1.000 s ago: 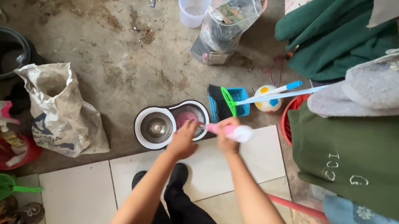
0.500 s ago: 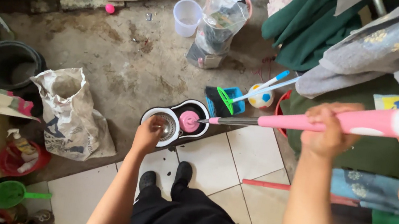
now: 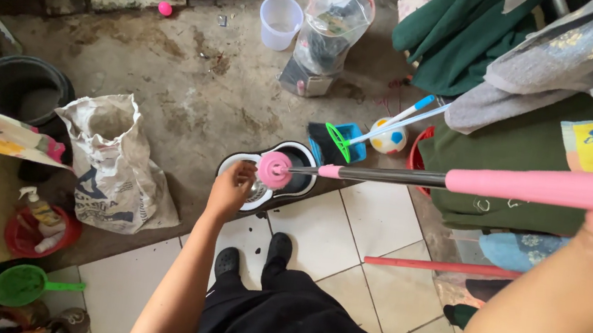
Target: The recorder prepares a spin mop in a bucket with cleaning solution and proceeds to mop a tiled floor.
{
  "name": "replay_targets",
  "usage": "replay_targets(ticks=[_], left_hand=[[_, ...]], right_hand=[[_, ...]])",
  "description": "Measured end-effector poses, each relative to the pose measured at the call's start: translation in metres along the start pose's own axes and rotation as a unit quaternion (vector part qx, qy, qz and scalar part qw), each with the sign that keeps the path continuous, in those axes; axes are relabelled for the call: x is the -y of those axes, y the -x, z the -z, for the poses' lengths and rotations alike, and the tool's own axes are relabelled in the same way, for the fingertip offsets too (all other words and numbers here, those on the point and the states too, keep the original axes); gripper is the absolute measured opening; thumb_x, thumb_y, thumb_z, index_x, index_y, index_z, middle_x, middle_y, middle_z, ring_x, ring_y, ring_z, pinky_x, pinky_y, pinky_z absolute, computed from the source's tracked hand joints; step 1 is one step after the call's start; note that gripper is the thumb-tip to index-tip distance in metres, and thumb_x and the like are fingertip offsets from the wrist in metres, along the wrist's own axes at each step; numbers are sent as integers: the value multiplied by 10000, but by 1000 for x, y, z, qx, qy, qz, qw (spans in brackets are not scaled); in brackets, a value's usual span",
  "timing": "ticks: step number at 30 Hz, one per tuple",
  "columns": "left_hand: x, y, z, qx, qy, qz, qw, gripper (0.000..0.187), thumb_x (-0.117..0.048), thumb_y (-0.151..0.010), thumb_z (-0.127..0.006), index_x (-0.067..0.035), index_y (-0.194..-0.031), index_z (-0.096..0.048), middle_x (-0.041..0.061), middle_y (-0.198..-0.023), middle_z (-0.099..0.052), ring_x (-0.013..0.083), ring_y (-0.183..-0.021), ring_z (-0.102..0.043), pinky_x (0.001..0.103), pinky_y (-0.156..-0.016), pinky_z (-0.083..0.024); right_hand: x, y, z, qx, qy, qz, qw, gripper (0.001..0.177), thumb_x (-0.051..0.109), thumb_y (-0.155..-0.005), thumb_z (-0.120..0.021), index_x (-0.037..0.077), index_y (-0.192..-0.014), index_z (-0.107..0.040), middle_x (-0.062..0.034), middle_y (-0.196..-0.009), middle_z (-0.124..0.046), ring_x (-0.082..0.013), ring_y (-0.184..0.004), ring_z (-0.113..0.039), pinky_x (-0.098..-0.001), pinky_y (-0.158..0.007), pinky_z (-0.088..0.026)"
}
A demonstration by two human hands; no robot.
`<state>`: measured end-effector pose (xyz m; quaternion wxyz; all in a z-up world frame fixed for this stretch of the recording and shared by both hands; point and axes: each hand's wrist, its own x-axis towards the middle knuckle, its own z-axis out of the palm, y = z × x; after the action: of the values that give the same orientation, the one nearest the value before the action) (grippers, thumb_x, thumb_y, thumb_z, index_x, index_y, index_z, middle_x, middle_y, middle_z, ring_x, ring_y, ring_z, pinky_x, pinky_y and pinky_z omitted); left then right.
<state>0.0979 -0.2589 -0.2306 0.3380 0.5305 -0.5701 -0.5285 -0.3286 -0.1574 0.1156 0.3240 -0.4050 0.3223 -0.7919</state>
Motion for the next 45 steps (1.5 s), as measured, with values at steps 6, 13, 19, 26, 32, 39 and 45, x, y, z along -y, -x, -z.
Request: replay_targets(ticks=[6,13,19,26,32,39,45], left_hand=[[-19,11,16,-1,11,49,999,217,-97,-923,-637,-62,-1132,-683,100,-1009,-750,227,-896,-744,348,-745,-594],[-76,17,16,36,7,-51,998,257,-94,-877,-708,-76,-1132,-689,95,-1039,-748,222,-951,-761,346,-803,-586],[-180,15,-6,107,12,-331,938,512,-196,-771,-827,-37,-1215,-628,165,-1162,-694,318,-1082,-669,393,-901,-533],[-141,-18,-39,54,7,-247,968,231,-222,-710,-726,-46,-828,-633,183,-849,-667,411,-866,-627,460,-750,-500],[-107,-36,-36,18,16,-332,943,245,-276,-715,-713,-89,-853,-635,145,-839,-670,379,-816,-591,452,-754,-448],[13,-53,-50,47,-128,-213,967,250,-349,-808,-690,-178,-990,-695,86,-960,-726,343,-941,-677,479,-851,-455],[-33,-7,1,-3,-186,-57,981,932,-246,-595,-899,-123,-1421,-484,192,-1391,-558,435,-1229,-563,521,-970,-443]], right_hand=[[-29,-9,-44,4,-6,-26,1000,93,59,-1076,-621,56,-1007,-558,-94,-718,-514,-205,-584,-517,-372,-657,-501],[-141,37,-110,71,114,61,989,180,-28,-943,-623,65,-1044,-505,-91,-713,-543,-205,-552,-558,-384,-610,-556],[-177,83,-156,162,130,13,978,178,-10,-930,-616,60,-1025,-482,-101,-826,-581,-176,-646,-580,-305,-663,-528],[-220,105,-176,238,93,-43,966,188,-16,-942,-614,54,-1033,-465,-96,-840,-573,-168,-723,-560,-312,-710,-520],[-267,117,-164,242,149,-35,958,175,4,-940,-640,55,-992,-481,-79,-844,-578,-168,-742,-579,-323,-742,-527],[-369,160,-118,249,230,8,941,149,15,-875,-684,60,-933,-554,-69,-853,-628,-221,-782,-635,-346,-767,-542],[-392,149,-90,264,341,-150,890,182,43,-843,-752,69,-857,-573,-57,-770,-602,-190,-722,-606,-324,-671,-518]])
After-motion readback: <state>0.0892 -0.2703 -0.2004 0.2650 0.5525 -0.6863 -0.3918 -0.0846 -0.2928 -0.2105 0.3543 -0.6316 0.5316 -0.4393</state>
